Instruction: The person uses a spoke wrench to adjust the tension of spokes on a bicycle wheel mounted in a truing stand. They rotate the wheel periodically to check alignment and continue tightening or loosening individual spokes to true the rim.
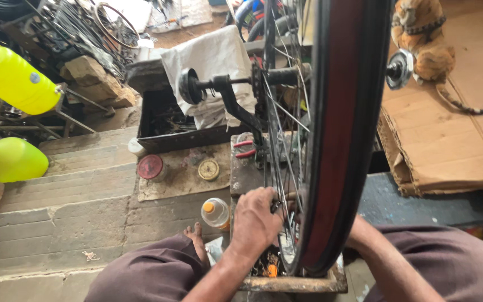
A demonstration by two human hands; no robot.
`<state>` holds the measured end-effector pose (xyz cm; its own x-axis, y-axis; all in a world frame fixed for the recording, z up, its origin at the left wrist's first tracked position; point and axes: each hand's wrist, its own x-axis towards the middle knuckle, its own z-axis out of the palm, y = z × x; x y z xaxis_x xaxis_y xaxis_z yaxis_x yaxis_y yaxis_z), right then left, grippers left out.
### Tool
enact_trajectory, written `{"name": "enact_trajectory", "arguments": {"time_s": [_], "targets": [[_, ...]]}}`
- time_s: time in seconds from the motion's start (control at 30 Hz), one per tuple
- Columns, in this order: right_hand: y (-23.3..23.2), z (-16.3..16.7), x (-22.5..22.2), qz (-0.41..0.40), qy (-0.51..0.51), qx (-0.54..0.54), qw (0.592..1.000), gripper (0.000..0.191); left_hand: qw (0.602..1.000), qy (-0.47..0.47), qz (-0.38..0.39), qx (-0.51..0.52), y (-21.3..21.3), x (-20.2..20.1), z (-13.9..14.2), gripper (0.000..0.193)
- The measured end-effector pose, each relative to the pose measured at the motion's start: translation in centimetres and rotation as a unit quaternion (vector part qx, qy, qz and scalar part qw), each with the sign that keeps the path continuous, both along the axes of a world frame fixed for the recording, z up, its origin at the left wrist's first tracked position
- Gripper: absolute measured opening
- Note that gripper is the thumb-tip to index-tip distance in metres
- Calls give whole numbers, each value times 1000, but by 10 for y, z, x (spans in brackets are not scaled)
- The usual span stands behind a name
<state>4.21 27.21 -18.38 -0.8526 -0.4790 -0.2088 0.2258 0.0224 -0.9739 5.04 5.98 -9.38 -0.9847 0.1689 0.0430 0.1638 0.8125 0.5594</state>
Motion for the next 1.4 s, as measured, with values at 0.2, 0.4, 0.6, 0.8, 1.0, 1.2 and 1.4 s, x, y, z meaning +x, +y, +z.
{"name": "enact_trajectory", "arguments": {"time_s": [0.2, 0.4, 0.6, 0.8, 1.0, 1.2, 1.4], "targets": [[-14, -24, -5, -61, -88, -89, 990, 46, 968, -148, 99, 176, -4, 0, 10, 27], [-16, 19, 1, -129, 184, 93, 970, 40, 972, -13, 73, 225, 3, -1, 8, 34], [-30, 64, -1, -161, 85, 171, 968, 23, 964, 109, -21, 243, -2, 0, -5, 26], [-29, 38, -1, -97, 83, 115, 985, 22, 932, -103, 30, 348, -7, -6, -29, 37], [-24, 17, 6, -140, 146, 111, 973, 25, 941, -190, -28, 279, -19, -12, -51, 56], [-2, 31, -4, -73, 99, 150, 981, 24, 939, -220, -100, 245, -26, -15, -15, 43], [-2, 36, 5, -29, 76, 101, 992, 44, 996, -26, -54, 61, -3, -3, -2, 38]]}}
